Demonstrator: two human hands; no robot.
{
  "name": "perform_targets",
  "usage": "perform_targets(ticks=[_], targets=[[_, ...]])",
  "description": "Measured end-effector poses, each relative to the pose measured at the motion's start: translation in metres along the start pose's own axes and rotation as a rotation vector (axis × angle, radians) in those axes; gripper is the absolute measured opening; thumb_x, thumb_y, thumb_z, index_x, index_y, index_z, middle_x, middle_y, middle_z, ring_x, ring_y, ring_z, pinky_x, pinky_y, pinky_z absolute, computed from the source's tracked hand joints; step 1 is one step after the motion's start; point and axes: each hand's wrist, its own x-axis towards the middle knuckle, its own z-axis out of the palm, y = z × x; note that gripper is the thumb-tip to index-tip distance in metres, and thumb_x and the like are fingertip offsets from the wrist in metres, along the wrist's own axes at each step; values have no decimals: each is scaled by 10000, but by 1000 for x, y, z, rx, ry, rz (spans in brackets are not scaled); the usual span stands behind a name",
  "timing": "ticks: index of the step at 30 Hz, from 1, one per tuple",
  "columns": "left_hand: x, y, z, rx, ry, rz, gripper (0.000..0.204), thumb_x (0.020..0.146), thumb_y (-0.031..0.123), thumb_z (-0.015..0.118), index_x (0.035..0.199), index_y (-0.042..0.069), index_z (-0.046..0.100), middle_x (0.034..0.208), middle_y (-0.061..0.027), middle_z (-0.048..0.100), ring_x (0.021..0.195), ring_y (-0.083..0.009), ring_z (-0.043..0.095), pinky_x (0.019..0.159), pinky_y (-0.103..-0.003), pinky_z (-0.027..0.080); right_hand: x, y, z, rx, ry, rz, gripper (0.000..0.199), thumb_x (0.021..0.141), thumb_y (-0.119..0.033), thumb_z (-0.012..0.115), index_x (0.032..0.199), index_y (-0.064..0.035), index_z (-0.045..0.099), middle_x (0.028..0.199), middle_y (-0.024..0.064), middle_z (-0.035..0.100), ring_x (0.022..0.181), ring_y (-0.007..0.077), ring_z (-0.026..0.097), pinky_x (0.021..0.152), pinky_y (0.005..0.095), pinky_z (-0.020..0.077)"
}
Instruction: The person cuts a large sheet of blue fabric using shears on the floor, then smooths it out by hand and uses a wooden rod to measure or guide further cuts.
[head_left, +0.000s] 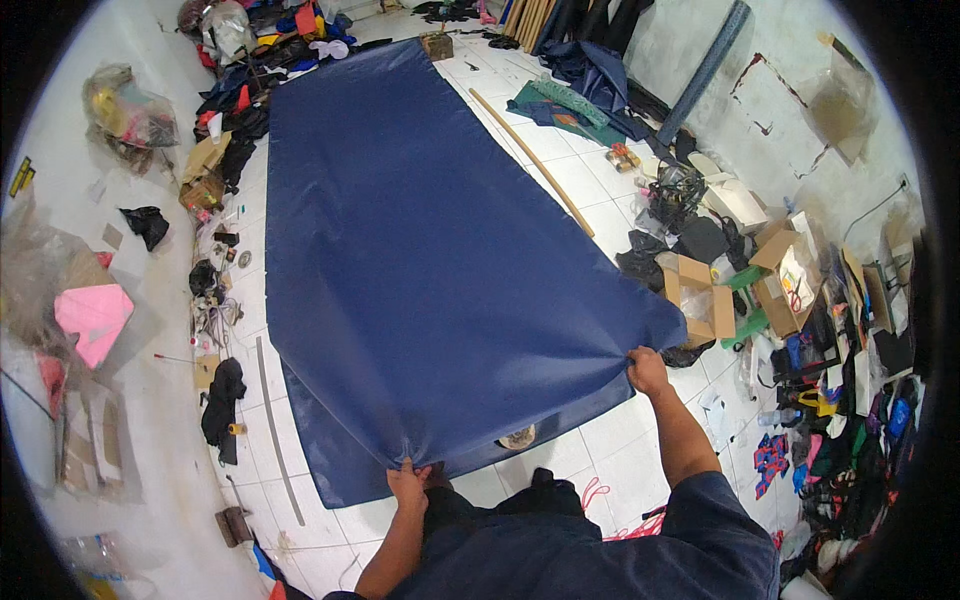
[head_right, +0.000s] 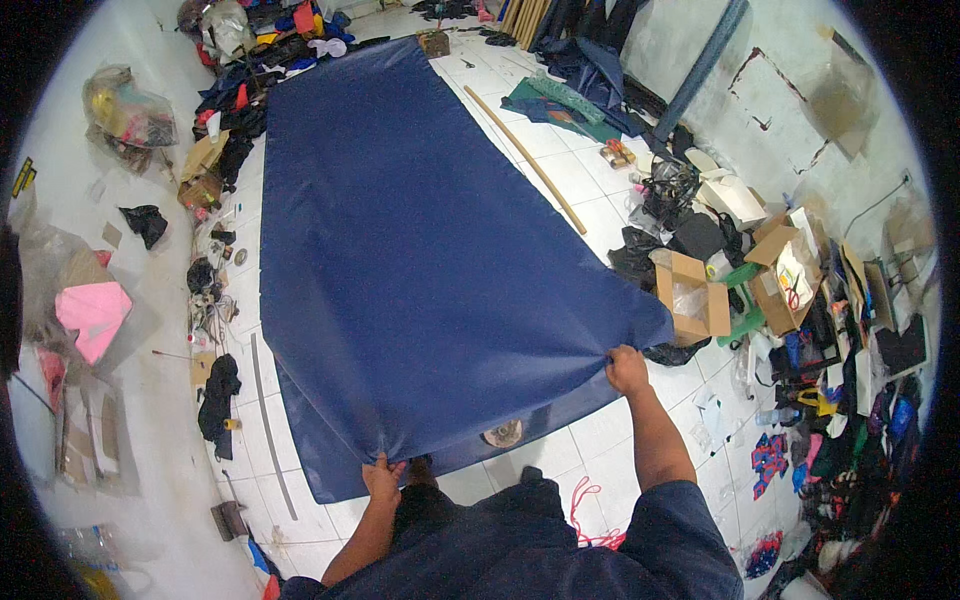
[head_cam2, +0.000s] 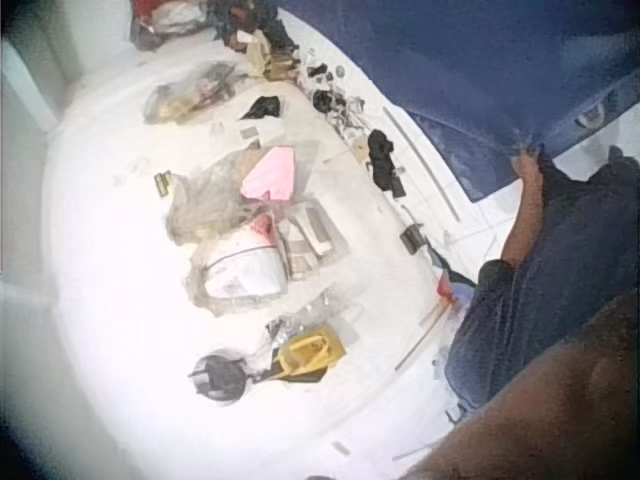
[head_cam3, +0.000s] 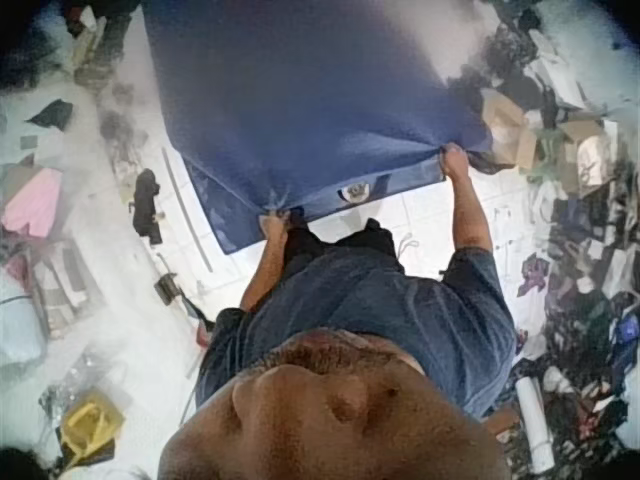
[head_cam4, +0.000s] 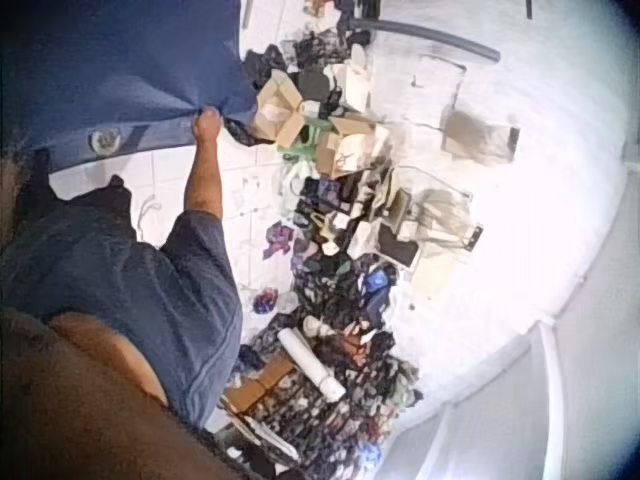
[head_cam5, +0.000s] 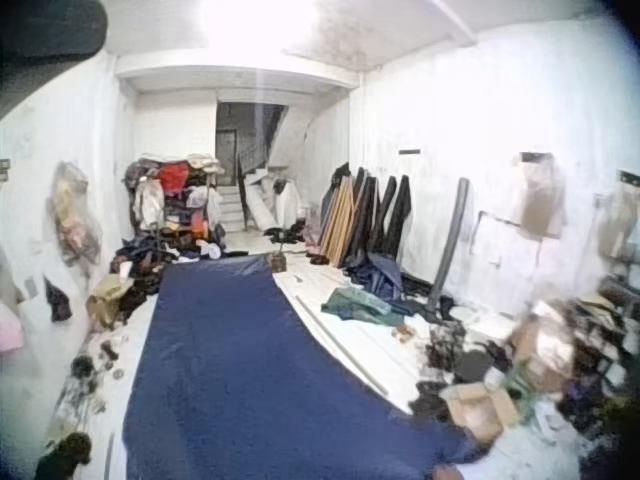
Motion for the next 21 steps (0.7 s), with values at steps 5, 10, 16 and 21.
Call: perform_targets(ticks=[5, 10, 16, 21], targets=[[-60, -54, 15, -35, 62, 51, 342, 952, 76, 523, 1272, 71, 405, 1128, -133, 552, 796, -226, 626, 648, -354, 593, -63, 59, 20, -10, -11, -23, 347, 709, -137, 606, 1018, 5, 673, 1028, 237, 646, 1029, 389, 598, 935, 471, 462], [-82, -73, -13, 58, 16, 40, 295, 938, 67, 530, 1215, 50, 429, 1031, -141, 586, 741, -231, 635, 610, -357, 598, -98, 87, 43, -31, -157, 6, 291, 717, -152, 638, 965, 0, 661, 987, 213, 646, 1027, 367, 602, 918, 456, 476], [-62, -103, -19, 58, 118, -49, 340, 908, 149, 590, 1186, 45, 425, 968, -160, 592, 696, -241, 627, 613, -366, 592, -101, 95, 117, 17, -121, 9, 380, 737, -94, 590, 1096, 21, 635, 1163, 232, 624, 1160, 381, 553, 1030, 466, 419], [-76, -132, -44, 732, 62, 66, 466, 899, 287, 639, 1292, 75, 505, 937, -158, 647, 850, -267, 649, 741, -359, 511, -102, 58, 154, -215, -141, 93, 363, 856, -169, 529, 1188, -38, 588, 1294, 136, 558, 1284, 348, 433, 1080, 540, 300]])
